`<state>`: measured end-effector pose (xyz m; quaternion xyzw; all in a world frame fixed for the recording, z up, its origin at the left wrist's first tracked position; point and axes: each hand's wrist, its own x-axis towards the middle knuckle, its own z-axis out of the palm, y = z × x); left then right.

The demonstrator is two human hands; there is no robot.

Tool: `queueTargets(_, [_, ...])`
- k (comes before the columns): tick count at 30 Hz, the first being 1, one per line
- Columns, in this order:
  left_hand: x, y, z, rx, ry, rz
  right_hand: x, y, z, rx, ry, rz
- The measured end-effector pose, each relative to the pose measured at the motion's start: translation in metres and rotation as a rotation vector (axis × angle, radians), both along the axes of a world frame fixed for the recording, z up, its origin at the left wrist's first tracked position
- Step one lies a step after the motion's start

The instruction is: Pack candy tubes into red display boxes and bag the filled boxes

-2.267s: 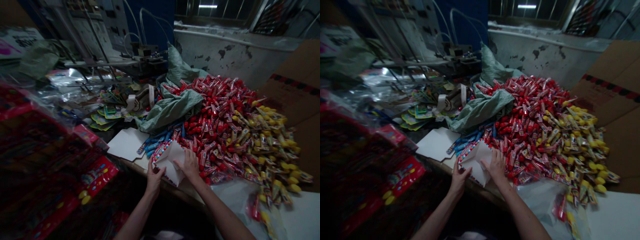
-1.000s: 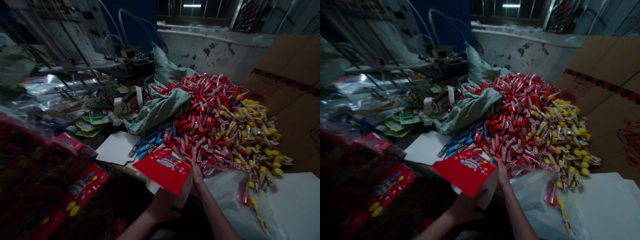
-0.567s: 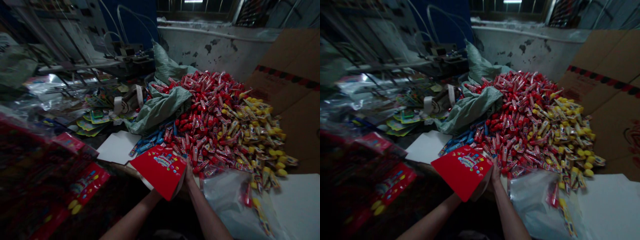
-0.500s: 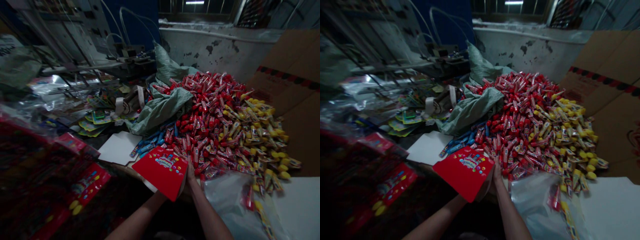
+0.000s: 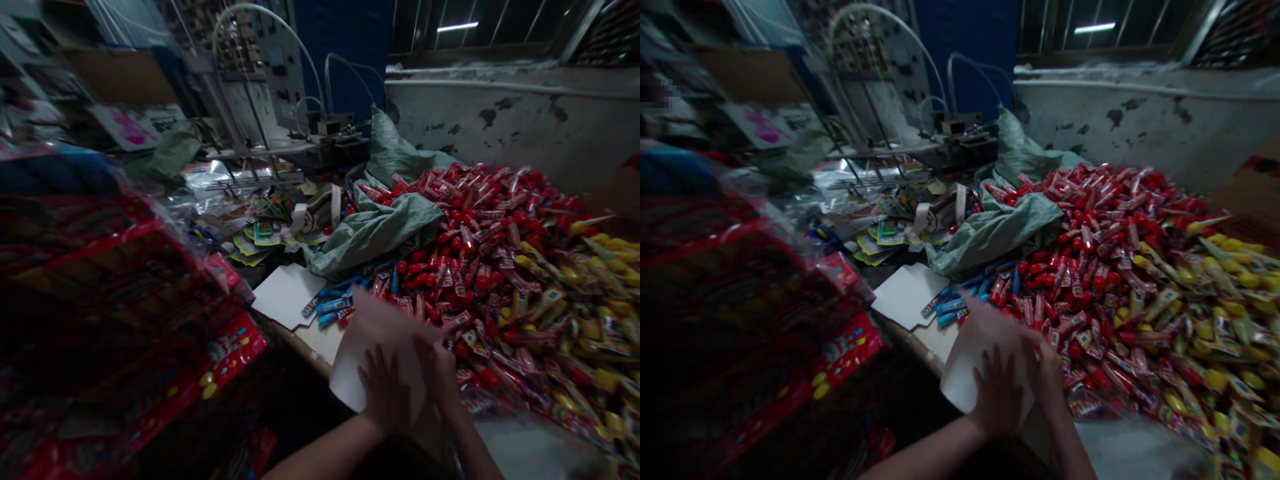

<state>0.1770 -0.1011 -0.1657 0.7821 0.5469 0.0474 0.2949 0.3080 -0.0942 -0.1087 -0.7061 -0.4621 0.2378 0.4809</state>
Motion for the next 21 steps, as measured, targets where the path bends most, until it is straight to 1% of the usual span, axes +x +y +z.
queueTargets(2, [0.004,0.000,-0.001,-0.047,0.122,0.010,0.008,0.026,-0.005,-0.116,0.184,-0.139])
queueTargets(3, [0.006,0.000,-0.001,-0.061,0.166,-0.001,0.012,0.038,-0.007,-0.160,0.296,-0.154])
queueTargets(4, [0.006,0.001,0.000,-0.060,0.187,-0.018,0.015,0.049,-0.010,-0.193,0.393,-0.138])
queueTargets(6, [0.005,0.002,0.005,-0.045,0.175,-0.022,0.020,0.062,-0.014,-0.232,0.513,-0.090])
queueTargets(8, [-0.001,0.003,0.015,-0.077,0.113,-0.006,0.022,0.063,-0.016,-0.254,0.532,-0.083])
queueTargets(9, [-0.006,0.005,0.022,-0.107,0.045,-0.008,0.022,0.060,-0.017,-0.243,0.538,-0.090])
queueTargets(11, [-0.022,0.010,0.039,-0.157,-0.196,-0.032,0.021,0.050,-0.016,-0.186,0.545,-0.091])
queueTargets(12, [-0.034,0.014,0.047,-0.156,-0.357,-0.042,0.020,0.044,-0.016,-0.153,0.540,-0.084])
queueTargets(13, [-0.048,0.019,0.055,-0.121,-0.522,-0.028,0.020,0.038,-0.016,-0.124,0.525,-0.072])
queueTargets(14, [-0.064,0.027,0.062,-0.062,-0.646,0.027,0.018,0.031,-0.016,-0.105,0.499,-0.056])
queueTargets(15, [-0.083,0.036,0.067,0.032,-0.698,0.102,0.017,0.026,-0.016,-0.096,0.467,-0.042])
queueTargets(16, [-0.103,0.048,0.069,0.145,-0.683,0.183,0.015,0.020,-0.016,-0.089,0.434,-0.033])
queueTargets(17, [-0.124,0.062,0.070,0.257,-0.611,0.262,0.012,0.016,-0.016,-0.081,0.400,-0.029])
queueTargets(18, [-0.144,0.076,0.068,0.337,-0.484,0.310,0.009,0.012,-0.016,-0.070,0.364,-0.027])
queueTargets(19, [-0.163,0.091,0.064,0.379,-0.320,0.317,0.006,0.009,-0.015,-0.056,0.329,-0.025])
queueTargets(21, [-0.194,0.120,0.055,0.377,-0.203,0.307,0.001,0.006,-0.014,-0.047,0.231,-0.030])
